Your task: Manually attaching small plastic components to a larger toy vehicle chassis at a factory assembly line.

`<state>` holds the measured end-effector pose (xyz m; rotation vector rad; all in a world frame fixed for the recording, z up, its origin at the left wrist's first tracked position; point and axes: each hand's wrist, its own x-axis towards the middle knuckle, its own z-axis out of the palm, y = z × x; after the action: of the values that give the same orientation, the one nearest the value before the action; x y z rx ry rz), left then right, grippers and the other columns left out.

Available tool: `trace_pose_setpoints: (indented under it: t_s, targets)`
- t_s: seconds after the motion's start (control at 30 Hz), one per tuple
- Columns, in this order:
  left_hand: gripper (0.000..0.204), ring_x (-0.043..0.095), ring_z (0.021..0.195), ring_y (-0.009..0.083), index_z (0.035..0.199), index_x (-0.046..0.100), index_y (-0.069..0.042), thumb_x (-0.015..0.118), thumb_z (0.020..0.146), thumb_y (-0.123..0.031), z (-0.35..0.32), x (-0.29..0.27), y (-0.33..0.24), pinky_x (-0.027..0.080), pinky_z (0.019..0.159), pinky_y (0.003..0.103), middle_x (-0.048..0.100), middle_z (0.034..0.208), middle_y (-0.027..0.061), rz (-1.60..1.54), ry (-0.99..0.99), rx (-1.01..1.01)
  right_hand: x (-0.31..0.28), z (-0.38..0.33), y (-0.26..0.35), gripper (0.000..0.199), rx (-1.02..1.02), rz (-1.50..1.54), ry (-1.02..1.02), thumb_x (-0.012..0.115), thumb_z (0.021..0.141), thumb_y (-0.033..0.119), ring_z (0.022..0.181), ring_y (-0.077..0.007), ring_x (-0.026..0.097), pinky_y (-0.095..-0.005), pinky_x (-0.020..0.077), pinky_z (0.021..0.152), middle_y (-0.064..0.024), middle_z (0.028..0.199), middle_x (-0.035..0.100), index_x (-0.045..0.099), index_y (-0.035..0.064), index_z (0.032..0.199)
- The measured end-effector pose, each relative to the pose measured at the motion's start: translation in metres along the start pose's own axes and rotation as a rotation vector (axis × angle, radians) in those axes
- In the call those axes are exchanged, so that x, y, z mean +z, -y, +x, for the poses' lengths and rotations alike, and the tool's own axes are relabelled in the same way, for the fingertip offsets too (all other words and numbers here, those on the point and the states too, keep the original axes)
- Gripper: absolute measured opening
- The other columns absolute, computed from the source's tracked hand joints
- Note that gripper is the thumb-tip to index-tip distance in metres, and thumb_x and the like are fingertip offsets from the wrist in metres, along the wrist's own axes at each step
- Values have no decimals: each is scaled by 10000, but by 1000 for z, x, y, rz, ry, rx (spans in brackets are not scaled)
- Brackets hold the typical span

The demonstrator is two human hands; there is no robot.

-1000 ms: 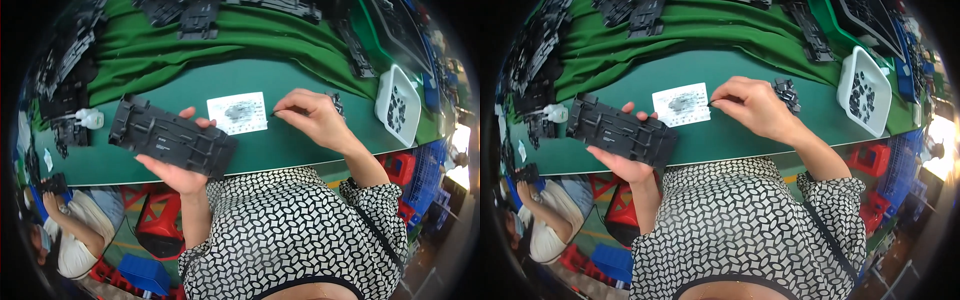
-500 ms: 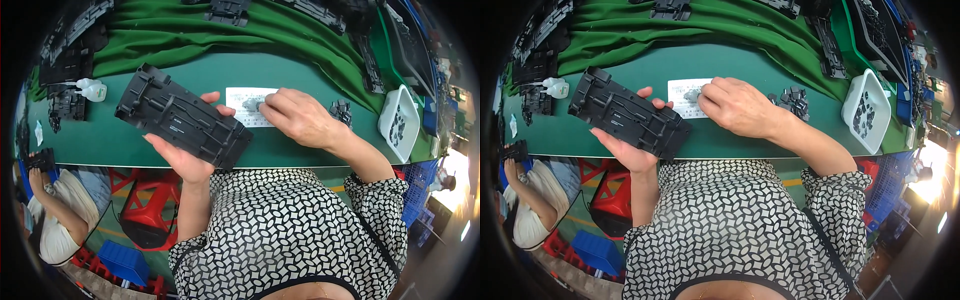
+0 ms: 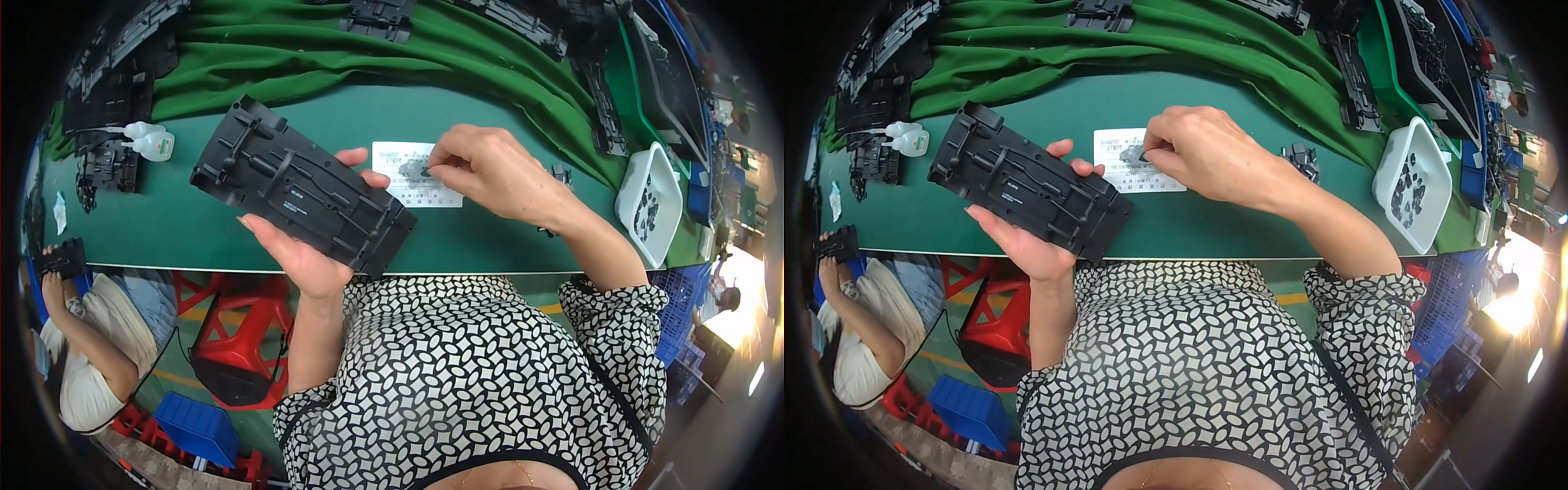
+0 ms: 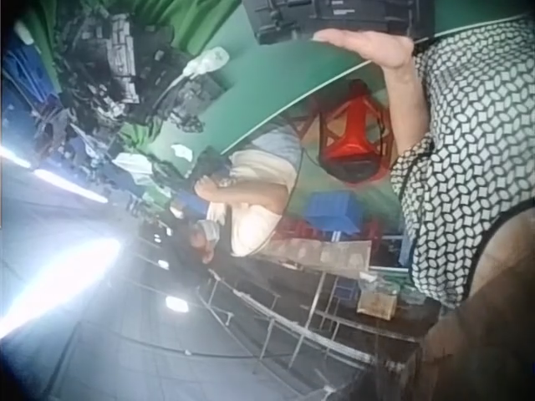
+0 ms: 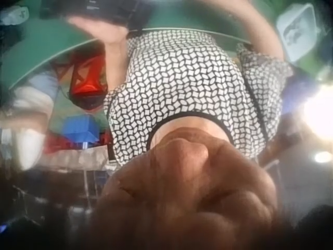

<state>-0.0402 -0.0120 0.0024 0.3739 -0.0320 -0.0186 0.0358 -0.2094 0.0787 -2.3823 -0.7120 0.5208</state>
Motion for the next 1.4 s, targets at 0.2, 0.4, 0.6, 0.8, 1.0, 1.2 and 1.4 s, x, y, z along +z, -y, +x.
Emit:
trace_pose_setpoints:
  t_s: [0.2,0.4,0.6,0.8,1.0,1.2,1.4]
  targets:
    - [888,550,993,318,1361,311,-69,198,816,-760,0,0,2,396,941,534,440,1264,218,31,7,6,7,0,-5,87,-171,-165,-117,593,790,77,710,-290,570,-374,470,617,-129,772,554,580,-3,822]
    - [893,552,991,318,1361,309,-61,194,816,-760,0,0,4,407,929,527,442,1263,219,42,-13,10,12,-5,-11,94,-545,-488,-154,571,700,97,701,-233,523,-354,456,615,-84,750,481,530,22,738]
    - [895,551,991,317,1365,306,-63,196,816,-761,2,-2,5,413,919,519,442,1266,223,64,9,21,14,-13,-11,191,-684,-581,-16,573,691,105,703,-215,509,-324,452,629,-81,807,479,540,-11,840]
    - [895,556,983,320,1368,303,-64,207,815,-761,0,0,5,406,924,528,446,1262,227,80,-14,28,5,-22,-7,62,-427,-138,-197,603,765,36,685,-195,572,-320,470,574,-79,790,554,584,-15,796]
    - [884,560,986,330,1369,298,-66,215,820,-753,1,3,4,411,926,555,450,1256,230,25,-9,-4,0,-24,-13,69,480,977,2,629,831,68,552,-41,409,-194,288,479,33,643,494,601,7,814]
    - [867,556,988,332,1377,284,-73,238,827,-742,2,8,3,402,937,568,448,1263,223,-8,-5,-15,0,-26,-21,129,538,1265,59,654,817,101,531,-34,369,-185,258,454,26,637,482,600,-15,807]
    - [836,541,997,340,1392,270,-107,241,836,-730,2,8,2,395,939,571,434,1276,219,-28,-16,-1,11,-27,-25,108,326,769,-74,622,829,95,565,-63,445,-227,360,501,20,674,538,606,-7,798]
